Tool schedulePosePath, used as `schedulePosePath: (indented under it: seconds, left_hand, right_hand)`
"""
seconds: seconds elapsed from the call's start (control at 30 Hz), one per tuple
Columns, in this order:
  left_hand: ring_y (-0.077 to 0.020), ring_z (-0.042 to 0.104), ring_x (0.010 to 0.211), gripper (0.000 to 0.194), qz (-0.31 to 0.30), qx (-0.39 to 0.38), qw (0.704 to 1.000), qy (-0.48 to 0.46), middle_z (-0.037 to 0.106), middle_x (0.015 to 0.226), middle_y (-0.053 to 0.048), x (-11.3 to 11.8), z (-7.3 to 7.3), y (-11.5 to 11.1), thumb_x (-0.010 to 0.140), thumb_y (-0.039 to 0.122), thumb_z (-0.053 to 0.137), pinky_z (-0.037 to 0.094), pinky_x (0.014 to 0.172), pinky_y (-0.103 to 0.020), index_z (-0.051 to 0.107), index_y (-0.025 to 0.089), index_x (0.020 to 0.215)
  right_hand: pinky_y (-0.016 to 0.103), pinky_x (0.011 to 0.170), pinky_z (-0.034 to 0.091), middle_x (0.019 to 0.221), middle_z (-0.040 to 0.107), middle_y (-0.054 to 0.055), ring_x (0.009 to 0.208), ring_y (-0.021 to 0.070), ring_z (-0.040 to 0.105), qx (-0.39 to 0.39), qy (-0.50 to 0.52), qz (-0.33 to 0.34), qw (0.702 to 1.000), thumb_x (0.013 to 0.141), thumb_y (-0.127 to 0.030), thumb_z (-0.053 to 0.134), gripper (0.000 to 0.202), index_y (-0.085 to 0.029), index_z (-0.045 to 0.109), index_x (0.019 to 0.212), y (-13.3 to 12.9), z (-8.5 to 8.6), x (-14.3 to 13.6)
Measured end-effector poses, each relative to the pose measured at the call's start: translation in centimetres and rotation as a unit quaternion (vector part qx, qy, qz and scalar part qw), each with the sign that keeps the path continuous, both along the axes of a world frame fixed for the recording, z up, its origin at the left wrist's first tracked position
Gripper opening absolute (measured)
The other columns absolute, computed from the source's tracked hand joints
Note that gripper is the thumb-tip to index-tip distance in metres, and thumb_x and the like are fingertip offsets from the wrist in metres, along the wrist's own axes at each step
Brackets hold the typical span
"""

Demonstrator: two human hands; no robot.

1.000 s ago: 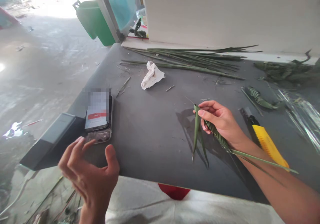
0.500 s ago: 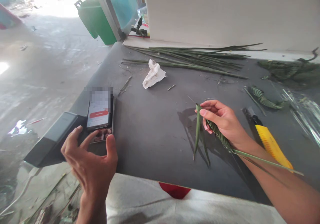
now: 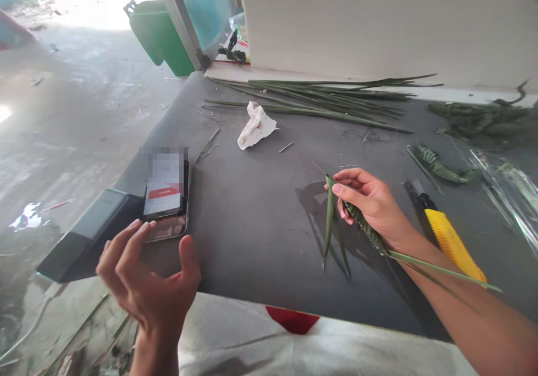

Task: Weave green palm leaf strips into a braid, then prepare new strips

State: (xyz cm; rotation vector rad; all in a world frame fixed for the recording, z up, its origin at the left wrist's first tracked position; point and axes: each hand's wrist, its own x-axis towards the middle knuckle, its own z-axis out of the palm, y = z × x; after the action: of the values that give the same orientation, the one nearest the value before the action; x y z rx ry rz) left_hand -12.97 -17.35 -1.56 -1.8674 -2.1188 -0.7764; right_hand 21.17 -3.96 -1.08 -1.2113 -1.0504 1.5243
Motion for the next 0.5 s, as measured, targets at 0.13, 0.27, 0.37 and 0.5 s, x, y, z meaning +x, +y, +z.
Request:
schedulePosePath:
  seconds: [0.13,0.27,0.37,0.5]
  left_hand:
    - [-0.0333,0.060,0.123,0.057,-0.002,0.103,0.995,-0.011,0.062,0.127,-0.011,4.6,1.2,1.2,0.086,0.021,0.069,0.052,0.105,-0.057,0.048,0.028,0.138]
    - [-0.0217,0.069,0.105,0.028,-0.214,-0.031,0.973,-0.076,0.069,0.115,-0.007,8.2,3.1,3.4,0.094,0.019,0.059,0.059,0.094,-0.038,0.057,0.026,0.121]
    - [-0.0267,0.065,0.118,0.030,-0.264,-0.100,0.959,0.016,0.064,0.133,-0.013,9.6,3.9,6.2,0.097,0.027,0.058,0.054,0.103,-0.043,0.058,0.020,0.126]
    - [-0.0416,0.049,0.137,0.048,-0.139,-0.175,0.967,0.120,0.038,0.157,-0.026,9.4,3.7,10.5,0.097,0.028,0.056,0.044,0.109,-0.059,0.051,0.009,0.141]
  right_hand:
    - [0.021,0.031,0.043,0.087,0.067,-0.002,0.041,0.0067,0.056,0.004,0.001,0.003,1.000,0.075,-0.033,0.085,0.031,-0.021,0.065,0.095,0.0,0.0,0.1]
    - [0.021,0.031,0.043,0.085,0.068,-0.002,0.041,0.0072,0.056,0.002,-0.004,0.008,1.000,0.074,-0.034,0.085,0.032,-0.021,0.065,0.095,0.1,0.0,0.2]
    - [0.020,0.031,0.043,0.083,0.067,-0.003,0.041,0.0075,0.056,0.002,-0.008,0.004,1.000,0.074,-0.035,0.086,0.032,-0.021,0.065,0.095,0.1,0.0,0.2]
    - [0.020,0.031,0.043,0.082,0.067,-0.002,0.041,0.0076,0.056,0.000,-0.014,0.003,1.000,0.073,-0.037,0.086,0.035,-0.021,0.065,0.095,0.0,0.0,0.0]
